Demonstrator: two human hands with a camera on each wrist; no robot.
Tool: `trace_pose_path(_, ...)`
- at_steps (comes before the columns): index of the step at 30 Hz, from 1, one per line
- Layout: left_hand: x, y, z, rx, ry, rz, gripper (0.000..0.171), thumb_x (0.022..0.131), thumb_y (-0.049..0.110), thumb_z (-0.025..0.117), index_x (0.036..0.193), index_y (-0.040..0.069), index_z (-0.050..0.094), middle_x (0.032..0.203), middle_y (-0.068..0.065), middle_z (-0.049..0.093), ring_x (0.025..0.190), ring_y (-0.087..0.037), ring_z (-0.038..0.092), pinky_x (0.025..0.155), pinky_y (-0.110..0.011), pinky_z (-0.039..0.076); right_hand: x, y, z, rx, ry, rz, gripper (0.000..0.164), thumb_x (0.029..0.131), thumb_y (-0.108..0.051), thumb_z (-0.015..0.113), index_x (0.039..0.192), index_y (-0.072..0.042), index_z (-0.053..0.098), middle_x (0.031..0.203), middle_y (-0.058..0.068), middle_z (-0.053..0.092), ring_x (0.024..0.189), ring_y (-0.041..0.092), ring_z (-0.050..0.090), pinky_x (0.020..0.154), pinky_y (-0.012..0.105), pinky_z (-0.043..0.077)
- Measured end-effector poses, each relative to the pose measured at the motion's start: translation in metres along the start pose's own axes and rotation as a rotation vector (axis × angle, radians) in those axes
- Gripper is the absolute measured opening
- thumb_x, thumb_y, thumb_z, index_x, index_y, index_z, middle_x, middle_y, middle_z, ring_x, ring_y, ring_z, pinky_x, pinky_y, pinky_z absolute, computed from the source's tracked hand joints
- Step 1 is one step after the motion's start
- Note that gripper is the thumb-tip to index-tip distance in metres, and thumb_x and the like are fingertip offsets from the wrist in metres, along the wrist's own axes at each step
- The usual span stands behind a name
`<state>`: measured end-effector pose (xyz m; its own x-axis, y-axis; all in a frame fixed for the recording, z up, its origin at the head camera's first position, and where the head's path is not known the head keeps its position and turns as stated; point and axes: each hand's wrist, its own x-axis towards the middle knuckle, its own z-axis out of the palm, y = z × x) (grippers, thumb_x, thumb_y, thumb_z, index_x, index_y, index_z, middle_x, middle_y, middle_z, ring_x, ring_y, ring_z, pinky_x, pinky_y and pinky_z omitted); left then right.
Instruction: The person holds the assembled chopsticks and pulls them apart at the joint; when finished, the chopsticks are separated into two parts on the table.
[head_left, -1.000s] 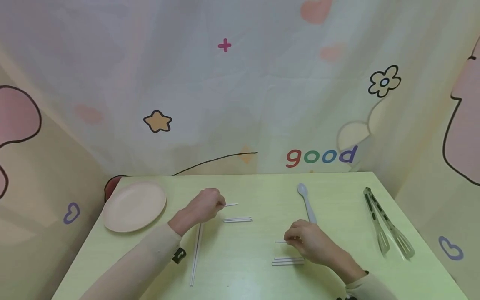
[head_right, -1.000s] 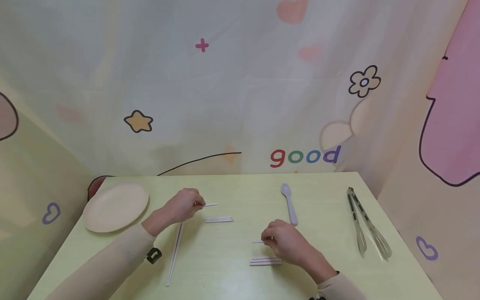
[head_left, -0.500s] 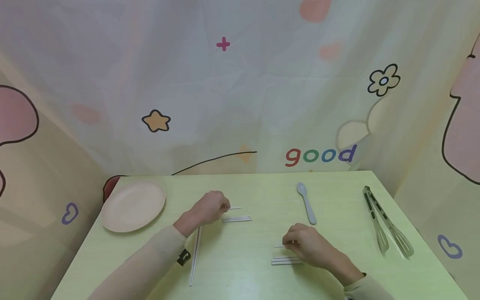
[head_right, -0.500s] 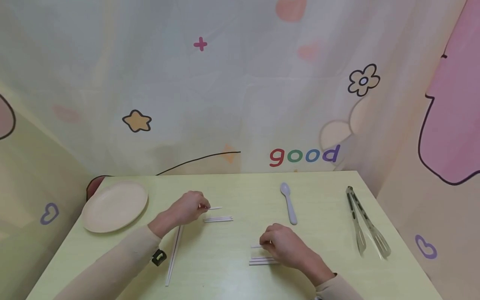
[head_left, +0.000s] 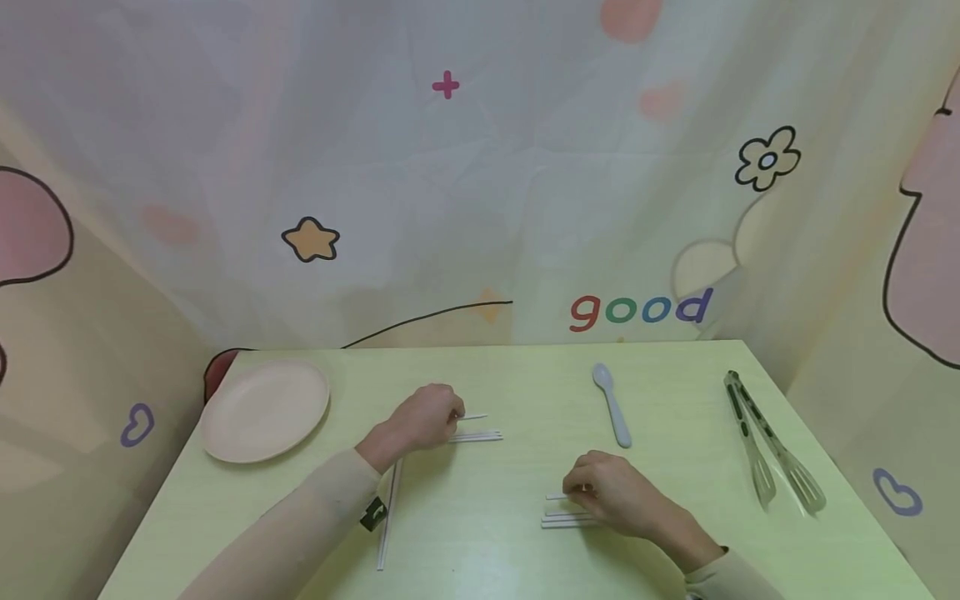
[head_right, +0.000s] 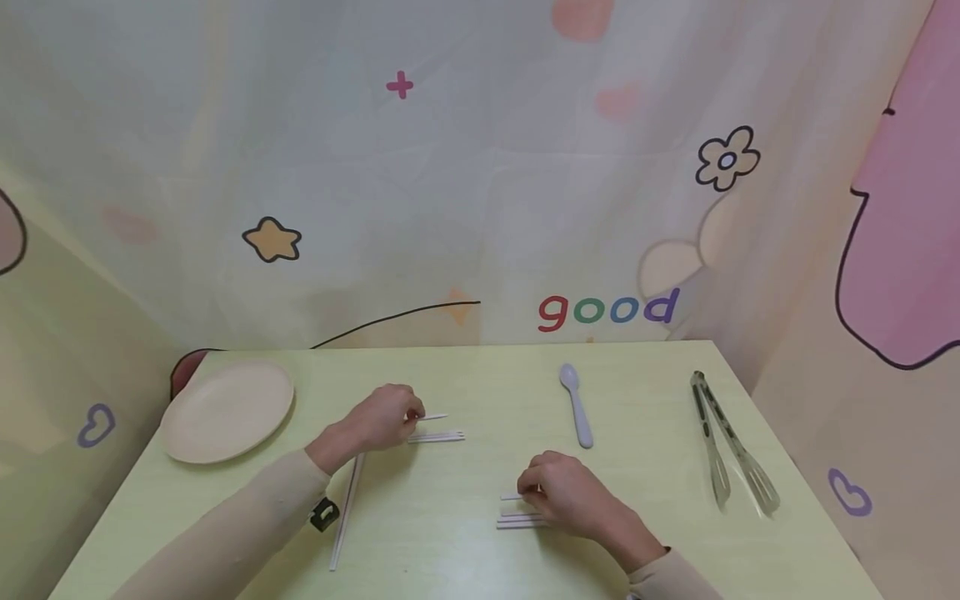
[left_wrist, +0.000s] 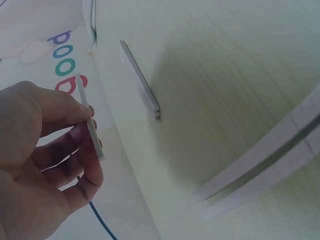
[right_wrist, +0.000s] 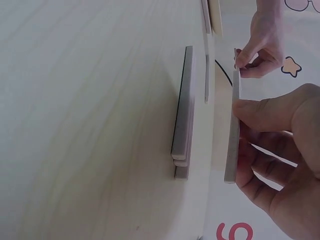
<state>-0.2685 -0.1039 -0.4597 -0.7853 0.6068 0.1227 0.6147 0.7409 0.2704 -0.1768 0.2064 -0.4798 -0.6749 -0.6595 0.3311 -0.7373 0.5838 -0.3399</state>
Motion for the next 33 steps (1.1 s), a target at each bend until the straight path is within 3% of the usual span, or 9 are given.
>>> trace_pose_path(17, 0.008, -0.001, 0.012, 0.016, -0.042, -0.023, 0.022, 0.089, -0.003, 0.058, 0.097, 0.003, 0.077, 0.1, -0.009, 0.074, 0.097, -0.021, 0.068, 0.081, -0.032, 0.056, -0.005, 0.004, 0.004, 0.022, -0.049, 0.031, 0.016, 0.078, 0.002, 0.072, 0.081, -0.013, 0.075, 0.079, -0.009, 0.067, 0.075, 0.001, 0.058, 0.066, 0.018, 0.05)
trace_pose_path(33, 0.014, -0.005, 0.024, -0.018, -0.082, -0.055, 0.018, 0.09, -0.001, 0.061, 0.098, 0.004, 0.077, 0.1, -0.009, 0.074, 0.094, -0.019, 0.068, 0.08, -0.032, 0.056, -0.007, 0.005, 0.006, 0.023, -0.069, 0.034, 0.015, 0.078, 0.003, 0.073, 0.081, -0.012, 0.075, 0.079, -0.007, 0.068, 0.074, 0.001, 0.058, 0.067, 0.019, 0.051)
